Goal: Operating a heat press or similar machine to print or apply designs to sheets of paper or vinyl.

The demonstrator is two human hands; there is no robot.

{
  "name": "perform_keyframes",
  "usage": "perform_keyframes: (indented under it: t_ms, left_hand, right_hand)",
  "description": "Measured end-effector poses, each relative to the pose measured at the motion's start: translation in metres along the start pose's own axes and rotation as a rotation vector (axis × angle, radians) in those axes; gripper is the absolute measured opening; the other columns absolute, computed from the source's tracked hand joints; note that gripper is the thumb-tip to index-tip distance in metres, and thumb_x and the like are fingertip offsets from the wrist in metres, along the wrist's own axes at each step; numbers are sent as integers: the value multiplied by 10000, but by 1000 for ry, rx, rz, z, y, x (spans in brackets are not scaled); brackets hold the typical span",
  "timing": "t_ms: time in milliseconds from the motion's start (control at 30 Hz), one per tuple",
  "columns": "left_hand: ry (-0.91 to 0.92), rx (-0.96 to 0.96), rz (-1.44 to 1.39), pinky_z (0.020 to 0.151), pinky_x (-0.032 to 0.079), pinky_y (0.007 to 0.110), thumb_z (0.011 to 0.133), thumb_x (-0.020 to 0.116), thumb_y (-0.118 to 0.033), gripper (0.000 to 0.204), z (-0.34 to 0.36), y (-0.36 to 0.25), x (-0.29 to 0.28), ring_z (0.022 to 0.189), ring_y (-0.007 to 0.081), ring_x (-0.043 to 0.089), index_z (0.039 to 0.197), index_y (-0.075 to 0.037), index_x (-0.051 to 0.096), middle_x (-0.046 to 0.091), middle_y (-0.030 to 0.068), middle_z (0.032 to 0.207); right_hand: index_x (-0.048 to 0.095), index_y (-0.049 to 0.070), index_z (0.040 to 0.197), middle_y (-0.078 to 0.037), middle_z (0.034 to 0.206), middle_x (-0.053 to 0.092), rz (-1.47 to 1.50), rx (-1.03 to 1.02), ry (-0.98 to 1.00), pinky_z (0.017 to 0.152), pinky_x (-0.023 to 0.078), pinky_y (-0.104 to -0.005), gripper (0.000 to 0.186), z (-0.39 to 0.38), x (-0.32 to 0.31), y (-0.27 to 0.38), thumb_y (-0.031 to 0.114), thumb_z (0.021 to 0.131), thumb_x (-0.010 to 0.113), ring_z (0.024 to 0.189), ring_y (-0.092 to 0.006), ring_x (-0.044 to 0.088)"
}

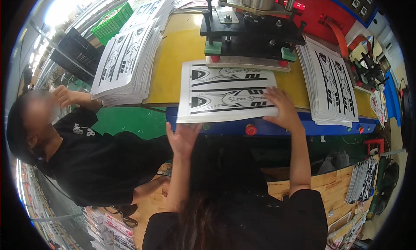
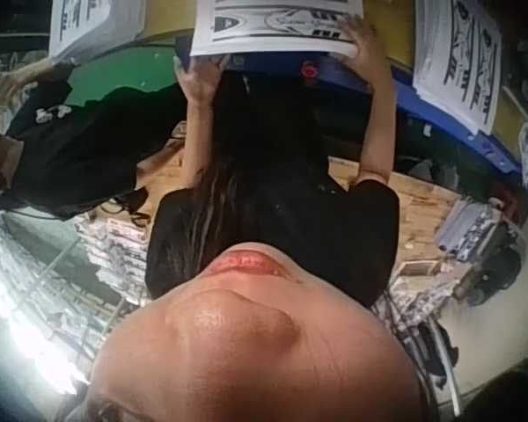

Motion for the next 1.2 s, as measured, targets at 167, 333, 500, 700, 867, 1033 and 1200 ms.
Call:
perform_keyframes:
  t_ms: [167, 333, 500, 700, 867, 1033, 1200]
  left_hand:
    - [-96, 230, 663, 1076, 370, 422, 1004, 384, -364, 511, -26, -49, -10, 1279, 318, 485, 1441, -97, 370, 466, 191, 1416]
    - [-32, 217, 1077, 1037, 400, 371, 998, 428, -243, 366, -10, -58, 25, 1199, 287, 557, 1265, -23, 548, 627, 137, 1223]
    - [234, 519, 1833, 1078, 340, 438, 924, 506, -106, 255, 38, -45, 88, 1247, 369, 486, 1122, -48, 657, 594, 175, 1241]
    - [231, 626, 2358, 1153, 193, 514, 915, 561, -175, 248, 105, -31, 83, 1398, 440, 267, 1133, -164, 680, 429, 254, 1425]
    - [274, 618, 2222, 1159, 190, 514, 912, 584, -189, 237, 141, -36, 75, 1398, 439, 287, 1122, -191, 692, 444, 225, 1431]
    - [313, 561, 2068, 1157, 205, 501, 899, 600, -173, 217, 148, -40, 63, 1375, 411, 349, 1088, -184, 706, 498, 192, 1394]
    - [306, 551, 2100, 1152, 227, 490, 892, 609, -155, 230, 144, -38, 70, 1369, 393, 366, 1098, -187, 706, 509, 187, 1384]
  right_hand:
    - [545, 86, 1319, -134, 1418, 498, 124, 33, -74, 1145, 253, -494, 546, -16, -14, -36, 297, 835, 686, 1367, -352, 380]
    - [600, 33, 1213, -176, 1287, 584, 211, 135, -169, 1042, 394, -397, 353, -18, -27, -53, 150, 880, 616, 1223, -359, 519]
    - [621, 24, 1129, -175, 1191, 616, 127, 268, -306, 971, 438, -409, 298, -13, -41, -72, 156, 863, 643, 1135, -372, 562]
    - [625, 26, 1106, -195, 1246, 576, 31, 363, -332, 982, 433, -427, 295, -1, -27, -92, 205, 873, 655, 1162, -399, 539]
    - [625, 40, 1150, -230, 1325, 529, -9, 373, -394, 1025, 409, -419, 340, 13, -22, -105, 233, 873, 663, 1220, -420, 502]
    - [611, 73, 1228, -218, 1389, 490, 15, 377, -332, 1058, 384, -415, 388, 19, -25, -105, 206, 865, 634, 1266, -399, 478]
    - [609, 75, 1250, -214, 1381, 504, -4, 392, -337, 1062, 386, -415, 431, 21, -22, -107, 133, 824, 609, 1267, -400, 482]
Point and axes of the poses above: each hand's wrist, its own z-axis towards the middle knuckle, its own x-axis out of the palm, y = z × x, the point moved 7 cm from there along z, towards the middle knuckle
